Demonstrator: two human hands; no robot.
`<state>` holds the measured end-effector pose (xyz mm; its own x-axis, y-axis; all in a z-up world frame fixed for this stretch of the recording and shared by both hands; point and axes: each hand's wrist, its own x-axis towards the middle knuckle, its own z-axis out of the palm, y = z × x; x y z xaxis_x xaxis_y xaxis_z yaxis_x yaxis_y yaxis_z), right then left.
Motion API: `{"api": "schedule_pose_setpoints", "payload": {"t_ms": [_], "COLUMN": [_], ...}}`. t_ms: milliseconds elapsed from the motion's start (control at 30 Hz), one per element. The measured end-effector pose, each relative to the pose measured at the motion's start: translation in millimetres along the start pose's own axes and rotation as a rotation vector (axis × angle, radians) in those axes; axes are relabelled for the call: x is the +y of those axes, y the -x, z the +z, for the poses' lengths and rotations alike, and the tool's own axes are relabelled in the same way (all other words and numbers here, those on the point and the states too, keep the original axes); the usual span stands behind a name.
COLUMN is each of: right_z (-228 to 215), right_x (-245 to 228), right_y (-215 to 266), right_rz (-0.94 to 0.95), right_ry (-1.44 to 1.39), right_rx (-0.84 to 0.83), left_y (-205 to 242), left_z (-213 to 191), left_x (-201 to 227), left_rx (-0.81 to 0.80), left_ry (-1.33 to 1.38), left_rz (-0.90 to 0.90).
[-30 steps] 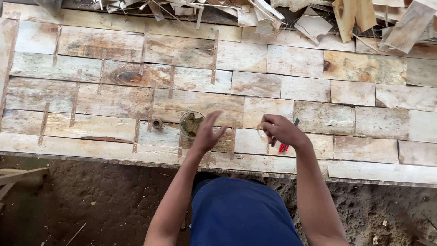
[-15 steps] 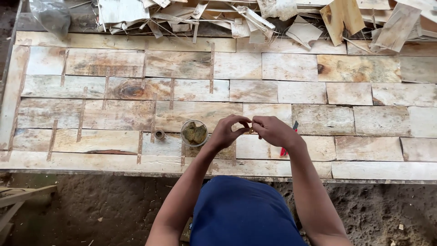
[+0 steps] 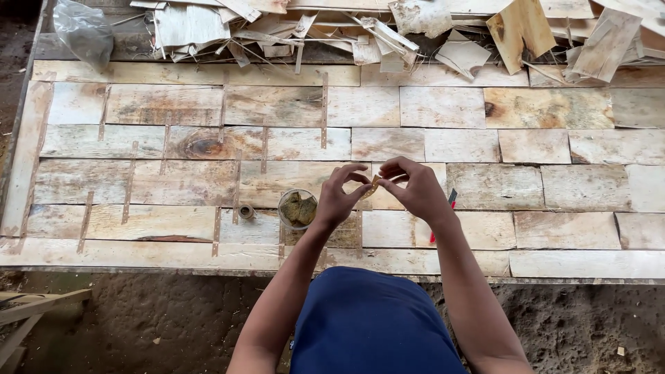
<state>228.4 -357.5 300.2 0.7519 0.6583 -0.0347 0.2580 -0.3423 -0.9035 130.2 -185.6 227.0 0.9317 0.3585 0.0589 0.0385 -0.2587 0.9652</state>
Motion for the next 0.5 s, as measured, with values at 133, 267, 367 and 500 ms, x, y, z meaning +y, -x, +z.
{"api": "schedule_pose_setpoints", "payload": {"t_ms": [133,267,367,500], "right_z": [0.4,-0.2,-4.2,-18.2], "right_x": [5.7,10.3,7.8,-6.9], "right_y": [-2.2,-4.9,-6.4,-5.1], "right_rz": [-0.003,-0.009,-0.032,-0.071], "right_ry": [0.010,0.003,-0.021,-0.045], "right_rx": [0.026,0.032,0.034,0.026], "left_y": [-1.3,-5.3,-10.0,-9.2], "left_z": [3.8,8.2,9.2,15.0], "left_x": [-2.5,-3.2,-14.4,-65.2], "left_rx": [0.022,0.070,0.100,0.131], "left_ry": [0.023,0.090,0.145,-0.006], "left_rz": [0.004,-0.047,-0.112,-0.075]}}
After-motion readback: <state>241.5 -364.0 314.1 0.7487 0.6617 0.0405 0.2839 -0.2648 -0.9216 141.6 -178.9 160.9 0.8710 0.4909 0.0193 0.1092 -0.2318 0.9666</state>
